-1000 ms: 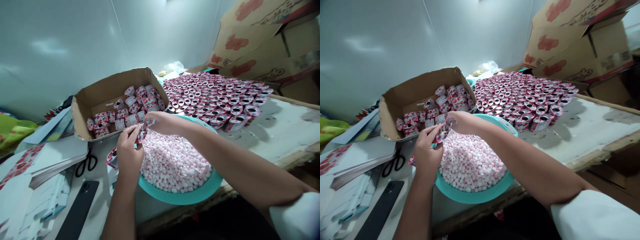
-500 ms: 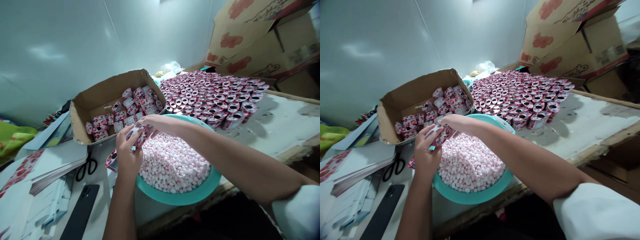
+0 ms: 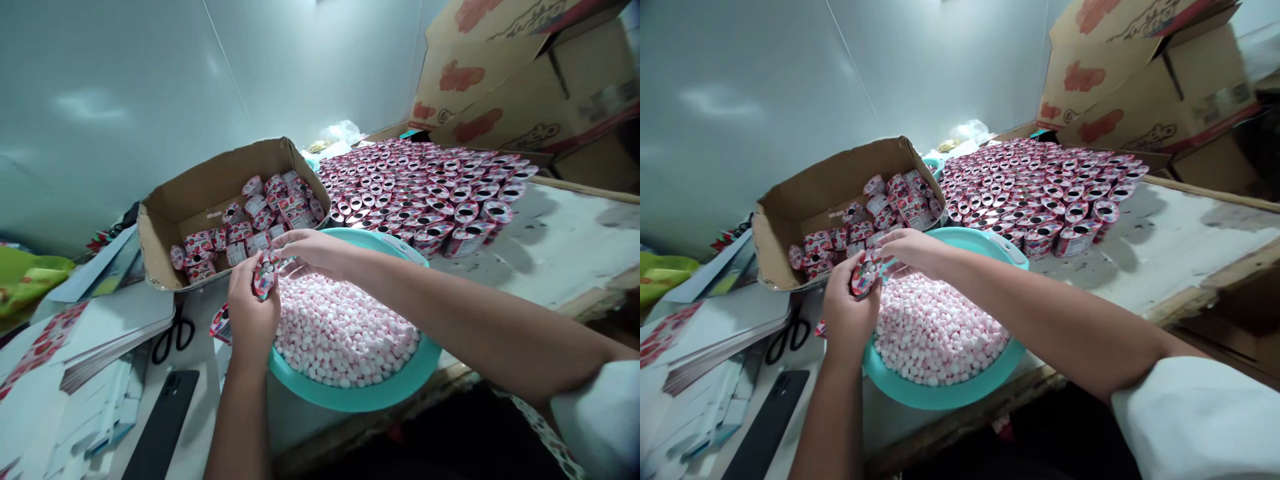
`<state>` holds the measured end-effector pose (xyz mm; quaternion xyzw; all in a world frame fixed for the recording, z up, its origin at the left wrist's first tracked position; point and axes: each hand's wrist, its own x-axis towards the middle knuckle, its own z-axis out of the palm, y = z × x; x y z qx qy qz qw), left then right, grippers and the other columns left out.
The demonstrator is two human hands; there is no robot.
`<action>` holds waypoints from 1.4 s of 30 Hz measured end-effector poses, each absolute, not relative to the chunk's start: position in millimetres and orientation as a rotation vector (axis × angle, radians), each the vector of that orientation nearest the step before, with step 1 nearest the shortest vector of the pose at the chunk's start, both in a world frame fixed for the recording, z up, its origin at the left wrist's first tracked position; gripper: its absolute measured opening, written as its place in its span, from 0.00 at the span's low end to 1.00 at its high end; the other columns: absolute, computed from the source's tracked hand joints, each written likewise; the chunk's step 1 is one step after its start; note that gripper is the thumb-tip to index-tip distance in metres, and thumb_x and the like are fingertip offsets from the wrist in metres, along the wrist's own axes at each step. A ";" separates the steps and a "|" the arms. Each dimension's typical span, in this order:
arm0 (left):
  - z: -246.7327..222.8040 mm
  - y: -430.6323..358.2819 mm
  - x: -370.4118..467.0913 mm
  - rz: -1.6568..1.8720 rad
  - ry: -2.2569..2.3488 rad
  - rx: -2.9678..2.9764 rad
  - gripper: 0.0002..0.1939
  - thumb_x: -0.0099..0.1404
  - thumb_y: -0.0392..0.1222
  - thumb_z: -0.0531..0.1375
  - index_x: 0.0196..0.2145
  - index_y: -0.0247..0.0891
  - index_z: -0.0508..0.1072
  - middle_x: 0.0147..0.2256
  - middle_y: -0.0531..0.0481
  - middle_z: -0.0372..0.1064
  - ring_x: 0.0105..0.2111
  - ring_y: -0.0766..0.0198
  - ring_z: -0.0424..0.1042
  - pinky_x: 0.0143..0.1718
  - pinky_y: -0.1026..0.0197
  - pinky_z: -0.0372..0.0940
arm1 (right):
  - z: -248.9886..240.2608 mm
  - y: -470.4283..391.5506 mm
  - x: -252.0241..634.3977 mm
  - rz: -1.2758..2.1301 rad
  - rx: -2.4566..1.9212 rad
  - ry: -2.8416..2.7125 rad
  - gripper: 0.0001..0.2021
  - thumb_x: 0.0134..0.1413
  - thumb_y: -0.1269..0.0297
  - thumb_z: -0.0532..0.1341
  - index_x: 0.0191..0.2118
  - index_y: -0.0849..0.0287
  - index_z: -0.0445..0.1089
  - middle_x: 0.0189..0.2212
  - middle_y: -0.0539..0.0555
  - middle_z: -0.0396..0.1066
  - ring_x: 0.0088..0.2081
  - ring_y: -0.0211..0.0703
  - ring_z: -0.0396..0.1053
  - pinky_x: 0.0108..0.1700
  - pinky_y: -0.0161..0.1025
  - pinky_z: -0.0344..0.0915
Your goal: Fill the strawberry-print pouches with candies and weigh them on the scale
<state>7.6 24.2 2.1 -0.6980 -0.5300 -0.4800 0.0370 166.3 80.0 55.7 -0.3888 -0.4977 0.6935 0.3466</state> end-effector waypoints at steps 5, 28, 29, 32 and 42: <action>1.4 24.7 4.5 -1.395 -1.487 -2.269 0.28 0.58 0.29 0.58 0.56 0.37 0.72 0.52 0.44 0.70 0.53 0.56 0.69 0.59 0.56 0.62 | 52.2 80.1 167.0 1.881 -1.006 -1.323 0.11 0.64 0.56 0.58 0.34 0.58 0.69 0.28 0.50 0.68 0.25 0.37 0.71 0.29 0.35 0.69; -1.7 25.1 11.1 -1.462 -1.805 -2.197 0.43 0.60 0.38 0.64 0.68 0.43 0.51 0.61 0.37 0.53 0.62 0.46 0.60 0.63 0.45 0.59 | 49.5 80.0 156.1 1.725 -0.883 -1.061 0.07 0.60 0.76 0.58 0.40 0.59 0.71 0.32 0.51 0.70 0.32 0.34 0.66 0.33 0.32 0.62; -0.9 24.6 11.0 -1.467 -1.774 -2.195 0.41 0.60 0.38 0.64 0.68 0.43 0.53 0.61 0.37 0.55 0.61 0.46 0.61 0.63 0.46 0.59 | 50.2 79.9 156.3 1.734 -0.867 -1.061 0.08 0.59 0.77 0.58 0.39 0.59 0.71 0.32 0.51 0.70 0.32 0.35 0.66 0.32 0.32 0.61; 0.4 23.7 9.7 -1.477 -1.659 -2.169 0.39 0.60 0.39 0.64 0.67 0.40 0.55 0.59 0.36 0.57 0.61 0.46 0.61 0.63 0.46 0.59 | 52.9 79.3 157.5 1.755 -0.807 -1.066 0.09 0.58 0.78 0.58 0.39 0.59 0.71 0.33 0.51 0.70 0.33 0.35 0.66 0.33 0.32 0.62; -1.6 24.3 6.1 -1.453 -1.553 -2.127 0.41 0.61 0.42 0.64 0.68 0.38 0.53 0.61 0.34 0.56 0.63 0.46 0.58 0.63 0.46 0.58 | 52.5 79.3 159.6 1.715 -0.731 -1.130 0.10 0.58 0.77 0.59 0.42 0.59 0.72 0.33 0.51 0.71 0.34 0.36 0.67 0.34 0.31 0.63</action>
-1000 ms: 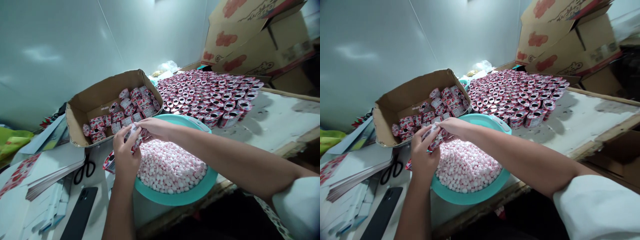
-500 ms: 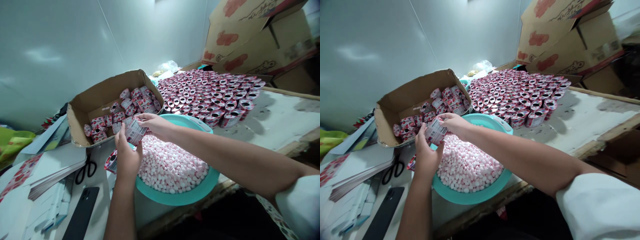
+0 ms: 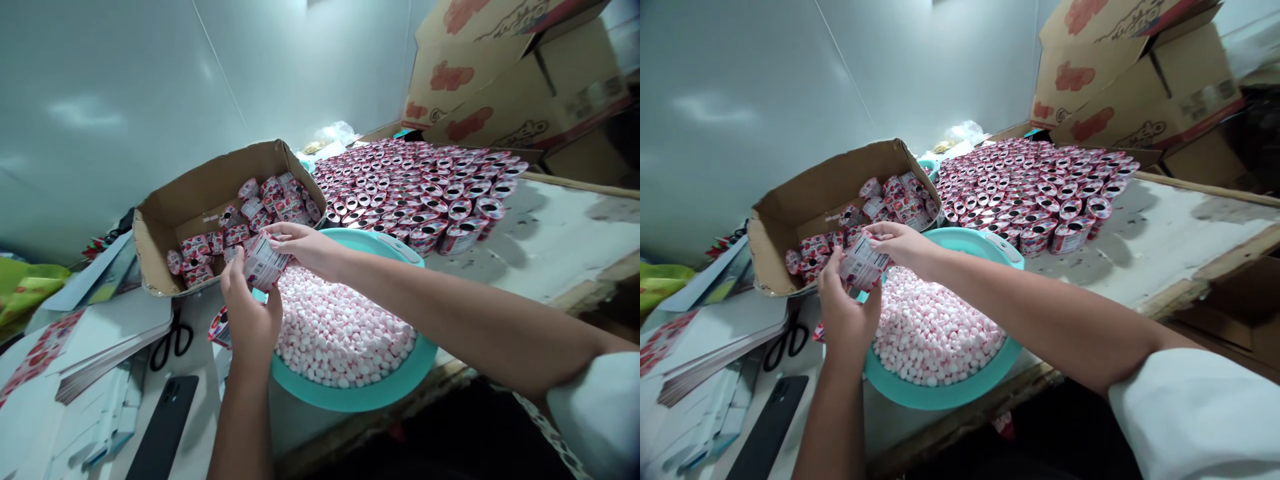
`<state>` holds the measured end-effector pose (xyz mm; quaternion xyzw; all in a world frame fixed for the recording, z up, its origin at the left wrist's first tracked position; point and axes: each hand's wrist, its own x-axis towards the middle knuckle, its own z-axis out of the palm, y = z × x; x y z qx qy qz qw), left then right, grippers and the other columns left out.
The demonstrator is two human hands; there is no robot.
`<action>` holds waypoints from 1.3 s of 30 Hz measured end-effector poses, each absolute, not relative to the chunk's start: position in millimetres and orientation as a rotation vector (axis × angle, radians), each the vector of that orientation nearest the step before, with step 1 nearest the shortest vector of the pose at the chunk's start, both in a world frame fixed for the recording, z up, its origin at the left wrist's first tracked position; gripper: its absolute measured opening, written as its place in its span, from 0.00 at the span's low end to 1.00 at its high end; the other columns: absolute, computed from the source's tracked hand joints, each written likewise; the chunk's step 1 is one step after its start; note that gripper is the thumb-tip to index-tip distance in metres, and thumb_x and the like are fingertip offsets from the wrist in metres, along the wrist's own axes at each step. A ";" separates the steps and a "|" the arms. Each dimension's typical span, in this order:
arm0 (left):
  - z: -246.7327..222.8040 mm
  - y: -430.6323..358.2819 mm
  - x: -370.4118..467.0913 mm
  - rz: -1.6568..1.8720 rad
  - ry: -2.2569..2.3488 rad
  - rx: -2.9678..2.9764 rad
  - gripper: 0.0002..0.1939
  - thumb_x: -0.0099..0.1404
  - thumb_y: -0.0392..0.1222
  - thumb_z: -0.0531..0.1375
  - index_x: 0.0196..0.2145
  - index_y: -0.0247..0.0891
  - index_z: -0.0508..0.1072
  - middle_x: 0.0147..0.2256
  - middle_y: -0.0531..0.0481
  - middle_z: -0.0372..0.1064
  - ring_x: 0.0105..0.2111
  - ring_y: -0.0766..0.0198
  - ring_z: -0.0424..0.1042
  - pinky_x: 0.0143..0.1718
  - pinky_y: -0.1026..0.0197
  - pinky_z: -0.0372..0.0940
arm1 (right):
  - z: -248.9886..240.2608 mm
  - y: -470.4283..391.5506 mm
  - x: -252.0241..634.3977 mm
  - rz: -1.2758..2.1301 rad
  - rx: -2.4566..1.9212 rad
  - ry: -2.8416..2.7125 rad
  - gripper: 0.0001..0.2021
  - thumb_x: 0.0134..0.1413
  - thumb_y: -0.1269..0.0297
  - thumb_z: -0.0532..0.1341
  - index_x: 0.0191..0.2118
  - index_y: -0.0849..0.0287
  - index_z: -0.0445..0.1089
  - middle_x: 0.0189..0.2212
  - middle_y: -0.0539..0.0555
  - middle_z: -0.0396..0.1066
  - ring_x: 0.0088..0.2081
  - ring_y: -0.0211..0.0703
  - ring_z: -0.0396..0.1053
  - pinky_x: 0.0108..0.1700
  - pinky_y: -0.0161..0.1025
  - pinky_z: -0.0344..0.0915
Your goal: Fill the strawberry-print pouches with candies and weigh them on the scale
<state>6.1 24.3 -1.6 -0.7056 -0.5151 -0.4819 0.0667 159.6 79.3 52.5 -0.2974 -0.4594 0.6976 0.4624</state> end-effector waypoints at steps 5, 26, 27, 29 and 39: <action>-2.7 23.8 7.1 -1.499 -1.590 -2.130 0.42 0.61 0.44 0.65 0.68 0.38 0.53 0.63 0.34 0.55 0.64 0.46 0.57 0.64 0.46 0.56 | 50.0 80.9 159.8 1.670 -0.711 -1.179 0.11 0.56 0.76 0.61 0.44 0.58 0.74 0.34 0.51 0.72 0.36 0.37 0.68 0.37 0.33 0.66; 1.2 22.3 12.5 -1.673 -1.988 -2.112 0.38 0.56 0.45 0.67 0.61 0.37 0.61 0.53 0.38 0.69 0.45 0.53 0.75 0.48 0.52 0.71 | 48.4 80.2 160.4 1.666 -0.941 -1.297 0.04 0.60 0.66 0.61 0.38 0.61 0.71 0.35 0.55 0.73 0.35 0.39 0.71 0.36 0.36 0.69; 1.5 22.1 13.1 -1.665 -2.070 -2.138 0.38 0.56 0.47 0.68 0.61 0.37 0.61 0.51 0.38 0.70 0.41 0.54 0.76 0.45 0.53 0.72 | 47.5 80.7 159.8 1.639 -0.975 -1.303 0.04 0.59 0.66 0.61 0.37 0.61 0.71 0.34 0.55 0.73 0.34 0.39 0.70 0.34 0.35 0.69; 2.5 20.9 13.8 -1.633 -2.118 -2.151 0.37 0.58 0.49 0.67 0.61 0.37 0.61 0.52 0.38 0.71 0.41 0.54 0.76 0.45 0.53 0.72 | 46.2 81.4 158.9 1.616 -0.984 -1.326 0.06 0.59 0.63 0.62 0.36 0.62 0.72 0.34 0.55 0.73 0.34 0.39 0.70 0.33 0.34 0.68; 1.6 21.0 10.1 -1.576 -1.722 -2.195 0.39 0.61 0.50 0.65 0.65 0.37 0.56 0.64 0.35 0.57 0.64 0.47 0.58 0.64 0.47 0.57 | 45.5 81.5 161.1 1.638 -0.886 -1.370 0.07 0.60 0.64 0.62 0.35 0.63 0.74 0.34 0.57 0.75 0.33 0.40 0.72 0.33 0.36 0.71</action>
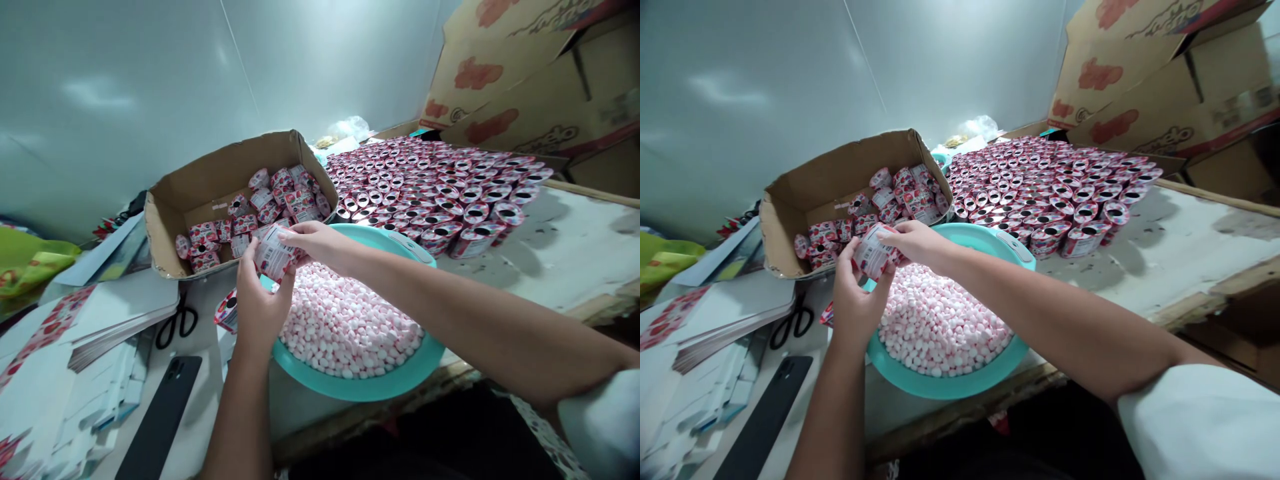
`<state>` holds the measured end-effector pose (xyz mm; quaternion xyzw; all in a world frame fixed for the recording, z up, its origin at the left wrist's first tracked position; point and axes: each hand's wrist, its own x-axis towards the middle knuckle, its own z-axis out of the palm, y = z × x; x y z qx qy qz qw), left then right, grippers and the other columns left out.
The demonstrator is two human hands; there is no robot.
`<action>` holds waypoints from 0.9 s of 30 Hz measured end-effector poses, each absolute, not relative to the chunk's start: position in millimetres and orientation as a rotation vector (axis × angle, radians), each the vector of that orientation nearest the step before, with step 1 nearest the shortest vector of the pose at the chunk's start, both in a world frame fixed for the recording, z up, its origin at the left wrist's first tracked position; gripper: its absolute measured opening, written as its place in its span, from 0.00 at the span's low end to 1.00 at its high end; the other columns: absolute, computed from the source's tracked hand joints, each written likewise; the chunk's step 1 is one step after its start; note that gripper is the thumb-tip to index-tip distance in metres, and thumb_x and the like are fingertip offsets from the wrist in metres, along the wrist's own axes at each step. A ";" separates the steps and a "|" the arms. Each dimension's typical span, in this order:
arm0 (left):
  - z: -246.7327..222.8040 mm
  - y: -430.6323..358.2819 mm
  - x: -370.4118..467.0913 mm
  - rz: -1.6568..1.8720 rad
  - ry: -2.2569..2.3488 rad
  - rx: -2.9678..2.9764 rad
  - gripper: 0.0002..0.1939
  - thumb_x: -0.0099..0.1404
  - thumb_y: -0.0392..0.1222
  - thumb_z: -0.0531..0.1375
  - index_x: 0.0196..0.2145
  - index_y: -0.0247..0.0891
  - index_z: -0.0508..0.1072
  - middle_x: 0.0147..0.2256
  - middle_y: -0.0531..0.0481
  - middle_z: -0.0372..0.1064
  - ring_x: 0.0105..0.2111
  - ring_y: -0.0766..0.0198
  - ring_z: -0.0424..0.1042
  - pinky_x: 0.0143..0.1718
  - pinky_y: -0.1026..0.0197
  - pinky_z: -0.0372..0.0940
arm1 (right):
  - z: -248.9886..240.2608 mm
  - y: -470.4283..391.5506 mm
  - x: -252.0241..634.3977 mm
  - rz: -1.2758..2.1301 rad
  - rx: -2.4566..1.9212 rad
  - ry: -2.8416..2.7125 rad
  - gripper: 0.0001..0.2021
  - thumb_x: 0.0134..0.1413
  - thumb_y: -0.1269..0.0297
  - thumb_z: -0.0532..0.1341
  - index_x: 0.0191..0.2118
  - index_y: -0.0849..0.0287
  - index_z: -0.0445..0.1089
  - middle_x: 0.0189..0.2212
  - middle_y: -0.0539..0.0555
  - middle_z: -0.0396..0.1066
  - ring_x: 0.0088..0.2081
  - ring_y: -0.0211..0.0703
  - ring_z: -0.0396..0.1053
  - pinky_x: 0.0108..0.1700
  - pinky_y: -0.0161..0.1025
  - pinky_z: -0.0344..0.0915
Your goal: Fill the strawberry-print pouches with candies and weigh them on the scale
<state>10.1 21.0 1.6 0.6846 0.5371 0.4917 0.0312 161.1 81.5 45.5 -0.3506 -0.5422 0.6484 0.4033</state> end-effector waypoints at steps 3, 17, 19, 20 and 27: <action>0.5 22.9 11.3 1.487 1.679 1.915 0.44 0.59 0.53 0.67 0.66 0.38 0.53 0.64 0.34 0.56 0.63 0.47 0.60 0.62 0.46 0.59 | 44.9 82.0 159.1 1.649 -0.914 -1.273 0.08 0.62 0.66 0.61 0.35 0.64 0.73 0.32 0.57 0.75 0.31 0.39 0.72 0.32 0.35 0.71; -9.9 34.7 5.7 1.370 1.738 1.635 0.24 0.69 0.56 0.55 0.55 0.39 0.69 0.51 0.39 0.73 0.54 0.47 0.71 0.56 0.47 0.65 | 46.5 72.8 148.8 1.839 -0.769 -0.945 0.02 0.64 0.73 0.58 0.40 0.62 0.67 0.35 0.56 0.76 0.34 0.38 0.75 0.45 0.41 0.76; -9.7 35.8 5.7 1.413 1.743 1.575 0.22 0.68 0.54 0.55 0.53 0.38 0.70 0.50 0.40 0.74 0.55 0.47 0.71 0.57 0.47 0.64 | 47.5 69.3 147.9 1.883 -0.728 -0.935 0.04 0.64 0.75 0.56 0.41 0.64 0.68 0.34 0.57 0.76 0.33 0.37 0.75 0.47 0.41 0.75; -9.1 35.8 6.0 1.417 1.736 1.545 0.21 0.68 0.53 0.55 0.52 0.38 0.70 0.49 0.40 0.74 0.55 0.47 0.71 0.57 0.47 0.64 | 47.9 68.3 147.8 1.887 -0.722 -0.929 0.04 0.64 0.76 0.56 0.41 0.64 0.68 0.34 0.57 0.76 0.33 0.37 0.75 0.47 0.41 0.75; -4.8 33.3 9.2 1.464 1.626 1.465 0.23 0.64 0.55 0.60 0.50 0.37 0.72 0.47 0.41 0.76 0.52 0.47 0.73 0.57 0.46 0.65 | 47.1 69.1 148.5 1.873 -0.702 -0.945 0.11 0.60 0.77 0.60 0.47 0.62 0.64 0.33 0.53 0.75 0.32 0.37 0.76 0.43 0.37 0.76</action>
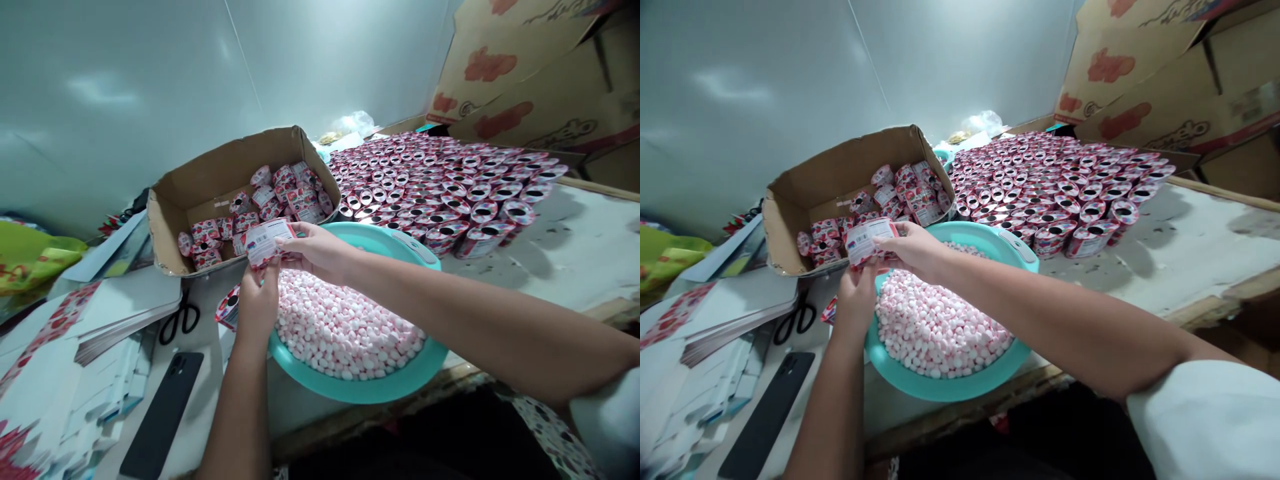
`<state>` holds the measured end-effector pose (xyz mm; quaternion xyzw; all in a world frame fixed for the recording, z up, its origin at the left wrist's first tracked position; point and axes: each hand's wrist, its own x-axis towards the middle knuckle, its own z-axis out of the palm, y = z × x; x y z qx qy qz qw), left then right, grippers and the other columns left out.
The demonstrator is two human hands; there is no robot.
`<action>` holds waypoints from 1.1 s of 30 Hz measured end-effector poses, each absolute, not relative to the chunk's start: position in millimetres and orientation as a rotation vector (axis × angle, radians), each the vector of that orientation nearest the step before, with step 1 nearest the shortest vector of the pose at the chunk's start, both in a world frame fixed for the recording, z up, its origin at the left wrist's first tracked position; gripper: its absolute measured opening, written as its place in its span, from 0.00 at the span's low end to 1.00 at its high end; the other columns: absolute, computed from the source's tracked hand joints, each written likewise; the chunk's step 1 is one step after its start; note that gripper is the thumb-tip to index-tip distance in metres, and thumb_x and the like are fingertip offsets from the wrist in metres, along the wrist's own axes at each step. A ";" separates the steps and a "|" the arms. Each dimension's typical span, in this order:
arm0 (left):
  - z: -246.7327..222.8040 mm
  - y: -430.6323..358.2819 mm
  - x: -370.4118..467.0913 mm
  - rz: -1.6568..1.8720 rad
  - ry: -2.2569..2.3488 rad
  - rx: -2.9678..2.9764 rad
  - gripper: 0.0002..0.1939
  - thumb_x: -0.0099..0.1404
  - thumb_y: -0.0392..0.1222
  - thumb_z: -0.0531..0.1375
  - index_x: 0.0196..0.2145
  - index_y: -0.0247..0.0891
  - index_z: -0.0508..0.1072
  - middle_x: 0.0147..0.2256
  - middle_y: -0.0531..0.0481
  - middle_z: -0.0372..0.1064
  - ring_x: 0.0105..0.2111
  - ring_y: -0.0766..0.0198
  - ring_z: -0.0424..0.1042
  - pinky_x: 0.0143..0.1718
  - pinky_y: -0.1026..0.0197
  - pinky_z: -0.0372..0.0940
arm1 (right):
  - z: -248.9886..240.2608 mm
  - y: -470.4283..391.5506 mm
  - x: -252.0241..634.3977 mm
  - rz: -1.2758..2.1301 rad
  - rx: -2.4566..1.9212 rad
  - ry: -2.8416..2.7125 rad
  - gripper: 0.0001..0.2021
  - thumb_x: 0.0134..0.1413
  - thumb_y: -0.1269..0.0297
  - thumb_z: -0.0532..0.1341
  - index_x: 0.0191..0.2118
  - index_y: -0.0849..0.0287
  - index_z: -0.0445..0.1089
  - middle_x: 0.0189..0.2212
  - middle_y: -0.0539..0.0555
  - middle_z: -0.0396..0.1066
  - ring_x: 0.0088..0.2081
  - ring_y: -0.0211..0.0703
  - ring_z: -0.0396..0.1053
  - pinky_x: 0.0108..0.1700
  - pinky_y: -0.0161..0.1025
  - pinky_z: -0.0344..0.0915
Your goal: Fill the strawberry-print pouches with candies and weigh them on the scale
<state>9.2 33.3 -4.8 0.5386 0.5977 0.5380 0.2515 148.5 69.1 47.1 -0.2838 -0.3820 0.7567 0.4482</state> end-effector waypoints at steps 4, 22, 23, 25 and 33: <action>-4.9 32.8 10.2 1.493 1.549 1.461 0.26 0.62 0.57 0.63 0.50 0.36 0.73 0.48 0.41 0.76 0.52 0.48 0.73 0.57 0.47 0.66 | 47.5 69.0 149.6 1.872 -0.711 -0.942 0.14 0.59 0.78 0.61 0.48 0.60 0.62 0.33 0.52 0.75 0.30 0.35 0.75 0.37 0.33 0.75; -2.9 31.9 10.0 1.491 1.553 1.521 0.23 0.62 0.52 0.64 0.51 0.39 0.73 0.46 0.44 0.77 0.49 0.52 0.75 0.55 0.51 0.67 | 47.7 69.8 148.7 1.872 -0.732 -0.977 0.13 0.57 0.79 0.62 0.45 0.60 0.63 0.33 0.53 0.74 0.30 0.36 0.74 0.38 0.34 0.75; -4.0 32.6 9.6 1.501 1.529 1.523 0.24 0.62 0.53 0.64 0.51 0.39 0.73 0.47 0.43 0.76 0.49 0.52 0.75 0.54 0.52 0.68 | 48.2 69.4 148.9 1.871 -0.732 -0.978 0.13 0.57 0.79 0.62 0.45 0.60 0.63 0.33 0.53 0.74 0.30 0.36 0.74 0.38 0.33 0.74; -5.4 33.2 8.9 1.506 1.528 1.521 0.25 0.61 0.55 0.65 0.51 0.38 0.73 0.47 0.42 0.76 0.48 0.52 0.75 0.54 0.51 0.68 | 48.2 69.4 149.5 1.873 -0.735 -0.995 0.12 0.57 0.78 0.62 0.44 0.59 0.63 0.33 0.53 0.74 0.31 0.35 0.74 0.37 0.33 0.74; -4.4 34.5 6.7 1.500 1.392 1.557 0.36 0.56 0.43 0.67 0.61 0.43 0.62 0.59 0.41 0.66 0.58 0.52 0.67 0.63 0.48 0.59 | 44.9 82.3 157.4 1.623 -0.812 -1.204 0.10 0.54 0.72 0.65 0.42 0.60 0.66 0.37 0.54 0.74 0.37 0.40 0.73 0.42 0.40 0.73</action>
